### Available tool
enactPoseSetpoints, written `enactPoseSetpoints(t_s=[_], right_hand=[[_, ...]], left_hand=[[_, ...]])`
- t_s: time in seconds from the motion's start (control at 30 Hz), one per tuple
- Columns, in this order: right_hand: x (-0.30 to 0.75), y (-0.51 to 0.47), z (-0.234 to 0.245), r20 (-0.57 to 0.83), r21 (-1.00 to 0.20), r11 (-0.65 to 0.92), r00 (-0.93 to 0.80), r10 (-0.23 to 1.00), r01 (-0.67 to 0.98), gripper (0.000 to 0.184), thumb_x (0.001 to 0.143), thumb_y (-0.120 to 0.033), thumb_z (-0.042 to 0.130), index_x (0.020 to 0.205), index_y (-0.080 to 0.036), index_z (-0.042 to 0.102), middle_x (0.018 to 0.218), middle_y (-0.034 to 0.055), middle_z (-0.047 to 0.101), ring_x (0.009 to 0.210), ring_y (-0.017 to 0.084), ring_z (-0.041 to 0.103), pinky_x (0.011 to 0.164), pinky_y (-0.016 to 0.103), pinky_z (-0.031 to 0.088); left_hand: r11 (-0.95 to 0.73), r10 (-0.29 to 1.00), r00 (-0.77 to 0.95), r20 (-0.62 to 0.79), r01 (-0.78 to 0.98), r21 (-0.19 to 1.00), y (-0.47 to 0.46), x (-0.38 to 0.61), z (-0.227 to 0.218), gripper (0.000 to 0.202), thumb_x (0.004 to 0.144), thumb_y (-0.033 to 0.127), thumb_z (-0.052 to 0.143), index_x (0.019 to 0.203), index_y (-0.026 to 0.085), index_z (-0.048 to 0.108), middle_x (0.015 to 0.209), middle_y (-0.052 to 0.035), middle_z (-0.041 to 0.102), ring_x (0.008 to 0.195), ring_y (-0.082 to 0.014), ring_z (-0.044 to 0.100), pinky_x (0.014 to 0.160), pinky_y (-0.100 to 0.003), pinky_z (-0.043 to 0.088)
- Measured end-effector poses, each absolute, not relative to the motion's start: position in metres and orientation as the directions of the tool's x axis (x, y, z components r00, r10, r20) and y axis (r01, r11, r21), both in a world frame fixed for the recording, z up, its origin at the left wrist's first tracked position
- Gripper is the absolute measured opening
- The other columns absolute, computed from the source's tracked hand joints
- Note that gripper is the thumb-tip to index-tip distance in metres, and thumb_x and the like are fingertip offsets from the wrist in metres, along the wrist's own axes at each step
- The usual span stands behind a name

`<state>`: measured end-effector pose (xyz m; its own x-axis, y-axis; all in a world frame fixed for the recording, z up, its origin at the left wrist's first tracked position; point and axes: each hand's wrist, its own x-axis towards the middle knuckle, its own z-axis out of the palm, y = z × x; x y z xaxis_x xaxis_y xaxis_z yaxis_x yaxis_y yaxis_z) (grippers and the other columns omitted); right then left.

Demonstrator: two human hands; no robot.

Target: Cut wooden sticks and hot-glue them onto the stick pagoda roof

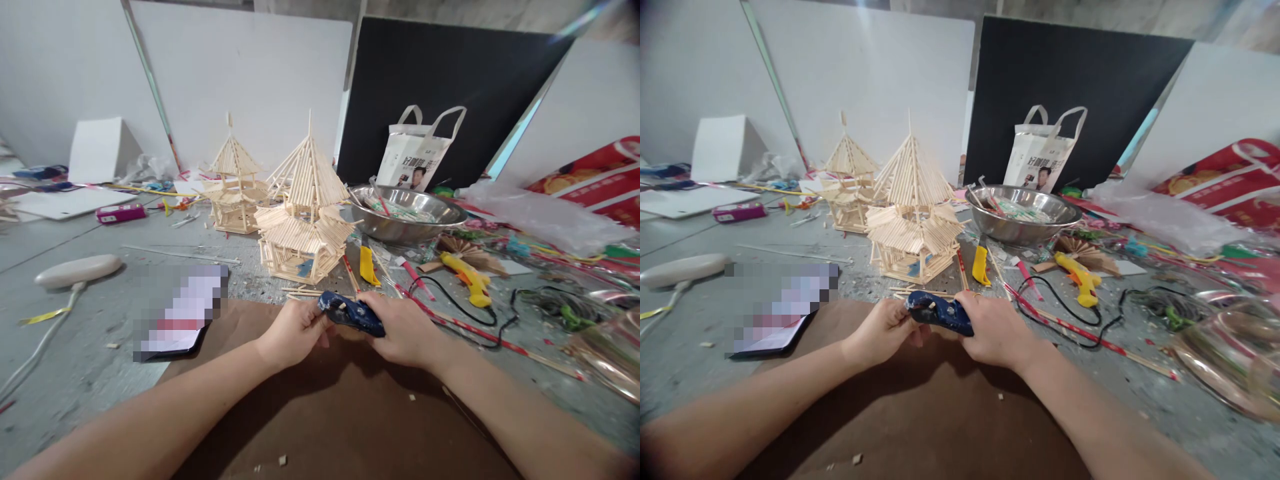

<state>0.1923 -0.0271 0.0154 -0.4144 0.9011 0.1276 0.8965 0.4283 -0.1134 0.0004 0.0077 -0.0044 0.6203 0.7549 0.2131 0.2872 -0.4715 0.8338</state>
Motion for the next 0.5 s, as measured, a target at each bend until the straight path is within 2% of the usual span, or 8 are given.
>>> enactPoseSetpoints(t_s=[0.17, 0.33, 0.5], right_hand=[[0.1911, -0.0263, 0.0148, 0.125, -0.088, 0.383, -0.371, 0.92, 0.92, 0.03, 0.07, -0.025, 0.045, 0.099, -0.017, 0.045, 0.087, 0.0065, 0.061, 0.078, 0.02, 0.058, 0.063, 0.028, 0.038], [0.1885, -0.0265, 0.0176, 0.158, -0.085, 0.368, -0.352, 0.923, 0.926, 0.03, 0.071, -0.027, 0.044, 0.099, -0.018, 0.044, 0.087, 0.0068, 0.061, 0.076, 0.02, 0.057, 0.06, 0.028, 0.037], [0.1875, -0.0276, 0.0196, 0.156, -0.117, 0.414, -0.395, 0.905, 0.903, 0.04, 0.067, -0.026, 0.047, 0.105, -0.016, 0.04, 0.097, 0.0095, 0.057, 0.083, 0.022, 0.054, 0.066, 0.032, 0.039]], left_hand=[[-0.458, 0.794, 0.553, 0.251, 0.275, 0.845, 0.0071, 0.0016, -0.0071, 0.02, 0.078, 0.022, 0.04, 0.064, 0.014, 0.052, 0.053, 0.0001, 0.058, 0.048, -0.009, 0.055, 0.05, -0.018, 0.041], [-0.465, 0.826, 0.478, 0.299, 0.275, 0.842, 0.0064, 0.0027, -0.0091, 0.017, 0.075, 0.021, 0.043, 0.064, 0.014, 0.054, 0.05, 0.0021, 0.055, 0.046, -0.0079, 0.053, 0.048, -0.018, 0.04], [-0.549, 0.778, 0.504, 0.376, 0.253, 0.796, 0.0072, 0.0013, -0.0132, 0.02, 0.077, 0.02, 0.04, 0.072, 0.014, 0.059, 0.051, 0.0009, 0.057, 0.045, -0.0074, 0.052, 0.047, -0.017, 0.04]])
